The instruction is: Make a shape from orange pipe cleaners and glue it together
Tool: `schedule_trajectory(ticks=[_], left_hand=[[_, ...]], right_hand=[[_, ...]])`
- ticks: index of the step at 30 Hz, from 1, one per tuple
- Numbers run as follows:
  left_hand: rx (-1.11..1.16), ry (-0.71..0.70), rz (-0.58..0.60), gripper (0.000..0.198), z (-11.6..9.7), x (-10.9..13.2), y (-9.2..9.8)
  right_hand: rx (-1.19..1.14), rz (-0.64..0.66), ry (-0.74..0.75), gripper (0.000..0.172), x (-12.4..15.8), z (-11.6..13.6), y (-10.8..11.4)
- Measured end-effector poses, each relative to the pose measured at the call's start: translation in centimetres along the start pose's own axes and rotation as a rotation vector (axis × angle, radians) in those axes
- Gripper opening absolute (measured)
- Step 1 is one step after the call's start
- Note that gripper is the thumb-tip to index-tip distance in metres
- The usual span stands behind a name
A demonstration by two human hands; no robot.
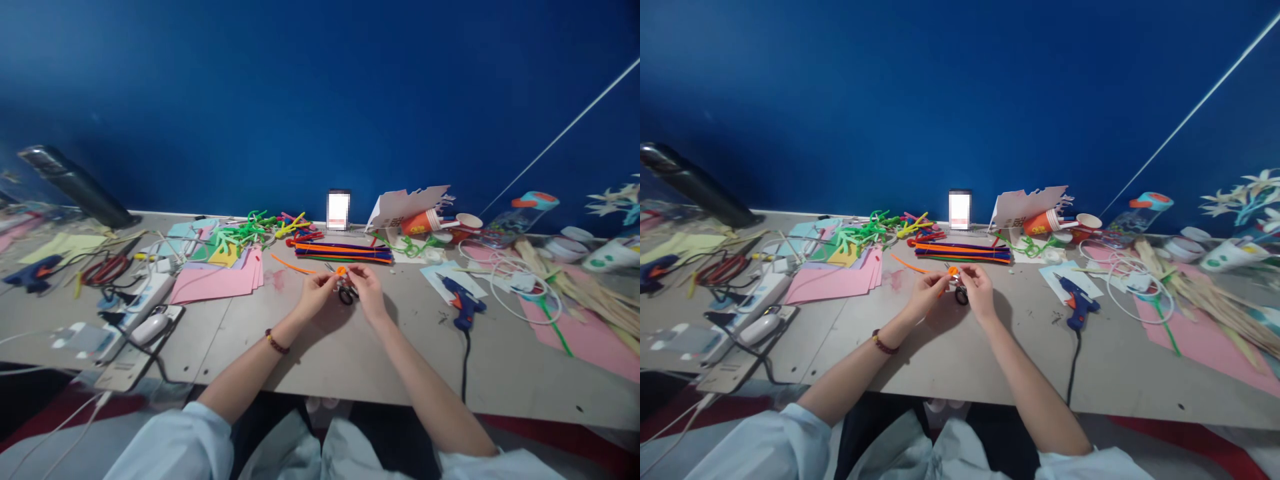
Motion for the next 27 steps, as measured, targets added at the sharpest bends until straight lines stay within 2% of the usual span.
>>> schedule_trajectory(ticks=[8,14,20,23,27], left_hand=[[0.374,0.238,0.115,0.025,0.5,-0.3,0.5],[0.454,0.234,0.158,0.022,0.2,-0.4,0.2],[0.411,0.239,0.248,0.03,0.1,-0.5,-0.1],[0.427,0.259,0.225,0.028,0.2,-0.5,-0.2],[0.505,0.306,0.164,0.019,0.5,-0.2,-0.3]], right_hand=[[-0.061,0.057,-0.064,0.024,0.0,-0.7,-0.2],[-0.151,0.098,-0.132,0.026,-0.1,-0.9,-0.3],[-0.262,0.107,-0.228,0.033,0.0,-0.9,-0.7],[-0.269,0.067,-0.219,0.032,-0.1,-1.1,-0.6],[-0.15,0.0,-0.12,0.03,-0.2,-1.0,0.0]])
Point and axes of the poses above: each hand's wrist, its own x-axis away from the middle knuckle, its own y-axis out of the back of the hand, z = x × y, the point moved 2 cm from there along -x, towards the middle knuckle, and after that the axes turned 15 degrees about z, right-handed, at the moved point
